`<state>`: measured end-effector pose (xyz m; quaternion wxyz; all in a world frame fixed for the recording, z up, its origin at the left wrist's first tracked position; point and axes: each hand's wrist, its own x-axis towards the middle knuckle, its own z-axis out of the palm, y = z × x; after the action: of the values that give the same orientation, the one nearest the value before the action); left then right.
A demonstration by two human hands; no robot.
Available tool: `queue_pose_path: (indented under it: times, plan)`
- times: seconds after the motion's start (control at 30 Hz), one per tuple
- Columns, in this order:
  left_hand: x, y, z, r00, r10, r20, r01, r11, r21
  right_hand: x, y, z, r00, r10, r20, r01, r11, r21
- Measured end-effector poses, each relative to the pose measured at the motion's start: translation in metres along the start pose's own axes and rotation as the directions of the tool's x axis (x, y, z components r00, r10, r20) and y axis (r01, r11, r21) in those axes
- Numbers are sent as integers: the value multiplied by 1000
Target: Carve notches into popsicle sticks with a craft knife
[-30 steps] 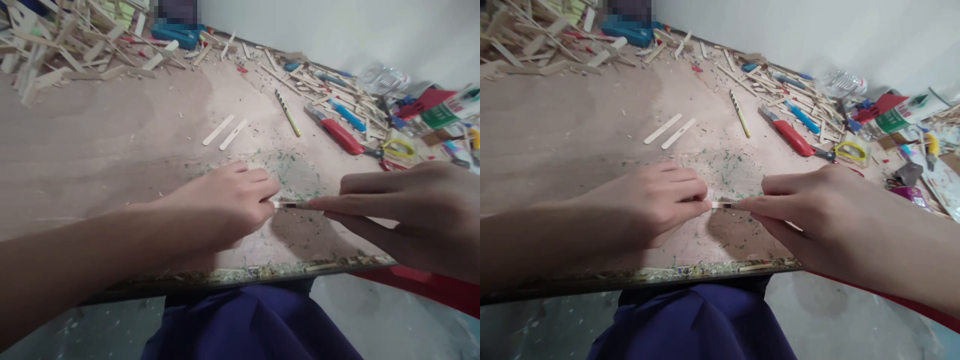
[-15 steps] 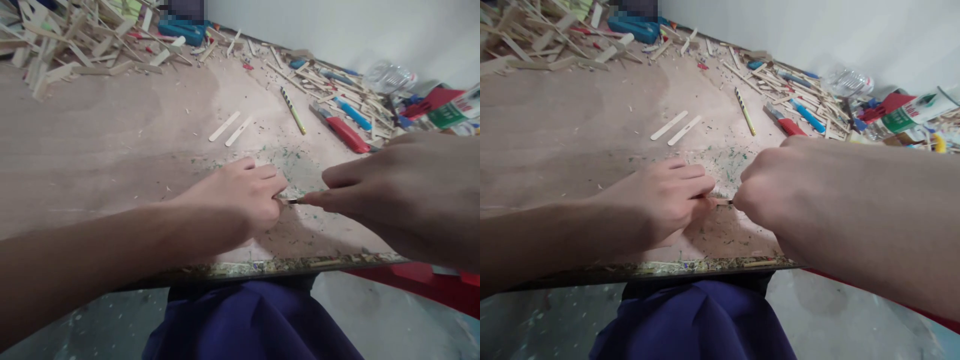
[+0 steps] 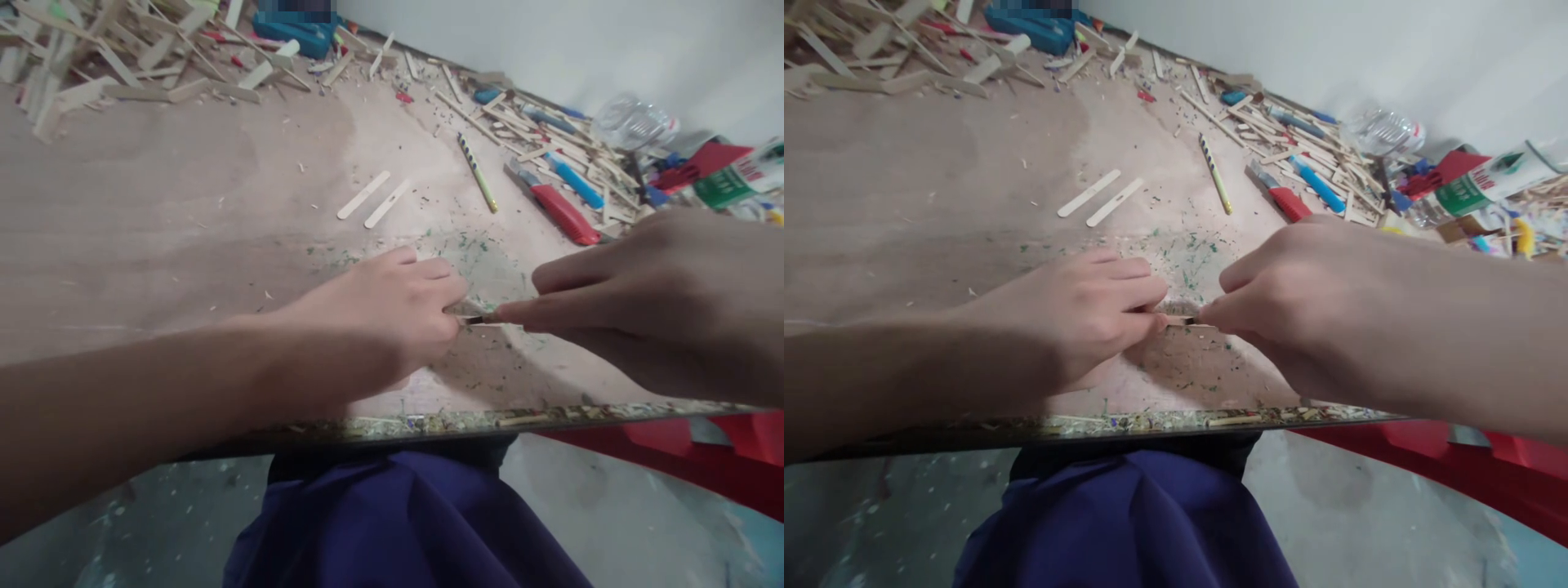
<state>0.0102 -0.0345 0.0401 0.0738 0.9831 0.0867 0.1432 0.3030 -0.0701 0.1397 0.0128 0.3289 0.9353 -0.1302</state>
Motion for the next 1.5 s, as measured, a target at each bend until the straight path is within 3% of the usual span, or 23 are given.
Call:
queue_pose_path:
  times: [0.1, 0.23, 0.43, 0.57, 0.77, 0.87, 0.97, 1.1, 1.3, 1.5]
  plan:
    - [-4, -1, 3, 999, 25, -26, -25, 1000, 18, -6, -1, -5, 985, -163, 64, 163, 987, 2]
    - [-7, 0, 8, 994, 15, -104, -13, 1000, 13, -30, 6, 8, 990, -138, -21, 137, 989, -62]
    - [-4, 5, 5, 998, -13, -67, 15, 1000, 23, -55, 9, 36, 984, -133, -115, 111, 978, -176]
    - [-5, 4, 3, 999, -7, -41, 8, 999, 40, -54, 5, 39, 986, -76, -151, 63, 994, -88]
    - [-11, 3, 2, 998, 3, -68, -2, 1000, 21, -46, -1, 23, 979, 105, -174, -96, 994, 61]
    - [-12, 4, 1, 996, -49, -77, 39, 991, -126, -51, -5, 24, 962, 152, -226, -144, 988, 51]
    - [-11, 0, -1, 987, -126, -101, 89, 945, -314, -55, -11, 31, 964, 167, -206, -160, 986, 51]
    - [-10, -13, 2, 988, -67, -136, 29, 964, -265, -53, -17, 32, 972, 153, -179, -143, 988, 65]
    - [-17, -20, 9, 999, 50, -12, -52, 973, -223, -69, -14, 32, 961, 183, -207, -178, 983, 40]
    - [-22, -19, 9, 983, 129, 129, -100, 972, -212, -90, -23, 36, 947, 284, -146, -256, 948, 188]
